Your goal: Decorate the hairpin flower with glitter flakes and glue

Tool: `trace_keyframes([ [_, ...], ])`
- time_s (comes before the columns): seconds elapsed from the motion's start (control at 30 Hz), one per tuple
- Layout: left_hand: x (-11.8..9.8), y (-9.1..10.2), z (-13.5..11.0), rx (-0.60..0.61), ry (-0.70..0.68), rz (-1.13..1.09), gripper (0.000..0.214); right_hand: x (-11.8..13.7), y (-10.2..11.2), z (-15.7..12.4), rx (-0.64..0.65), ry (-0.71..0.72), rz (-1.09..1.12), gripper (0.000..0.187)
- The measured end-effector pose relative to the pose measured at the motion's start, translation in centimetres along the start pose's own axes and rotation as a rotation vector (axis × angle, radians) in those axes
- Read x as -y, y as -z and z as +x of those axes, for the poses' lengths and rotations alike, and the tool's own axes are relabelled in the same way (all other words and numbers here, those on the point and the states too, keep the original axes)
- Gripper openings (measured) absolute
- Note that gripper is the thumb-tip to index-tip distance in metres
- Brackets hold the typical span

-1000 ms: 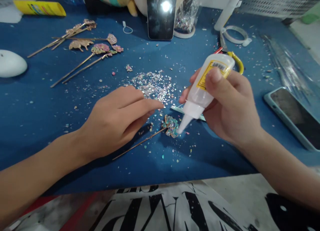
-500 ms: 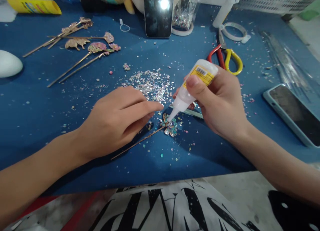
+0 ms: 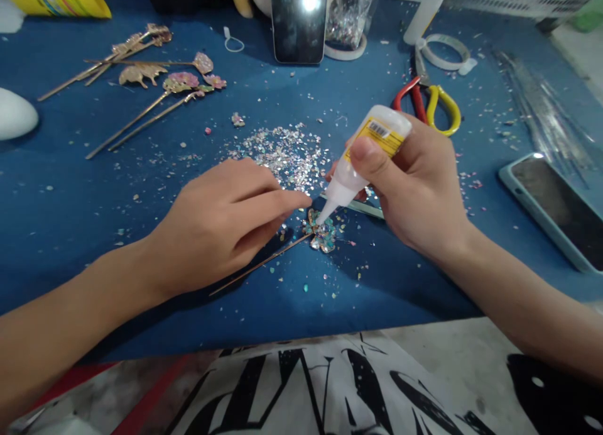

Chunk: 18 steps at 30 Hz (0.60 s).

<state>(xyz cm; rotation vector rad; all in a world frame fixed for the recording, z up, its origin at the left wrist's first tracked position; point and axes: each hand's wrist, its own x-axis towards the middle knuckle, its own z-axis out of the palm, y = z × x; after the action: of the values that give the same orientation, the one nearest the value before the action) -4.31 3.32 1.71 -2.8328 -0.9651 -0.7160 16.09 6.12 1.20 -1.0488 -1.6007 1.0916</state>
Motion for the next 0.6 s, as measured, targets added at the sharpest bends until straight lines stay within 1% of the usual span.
trace_keyframes([
  [0.13, 0.07, -0.01, 0.07, 0.007, 0.014, -0.004, 0.021, -0.08, 0.00, 0.00, -0.001, 0.009, -0.008, 0.019],
  [0.3, 0.15, 0.00, 0.08, 0.005, -0.006, -0.020, 0.021, -0.21, 0.06, 0.05, -0.005, 0.016, -0.004, 0.018],
  [0.47, 0.18, -0.03, -0.02, 0.012, -0.003, -0.022, 0.021, -0.06, 0.06, 0.09, -0.007, 0.019, -0.009, 0.013],
  [0.6, 0.07, -0.19, -0.07, 0.014, -0.002, -0.024, 0.022, 0.05, 0.01, 0.06, -0.012, 0.024, -0.022, 0.016],
])
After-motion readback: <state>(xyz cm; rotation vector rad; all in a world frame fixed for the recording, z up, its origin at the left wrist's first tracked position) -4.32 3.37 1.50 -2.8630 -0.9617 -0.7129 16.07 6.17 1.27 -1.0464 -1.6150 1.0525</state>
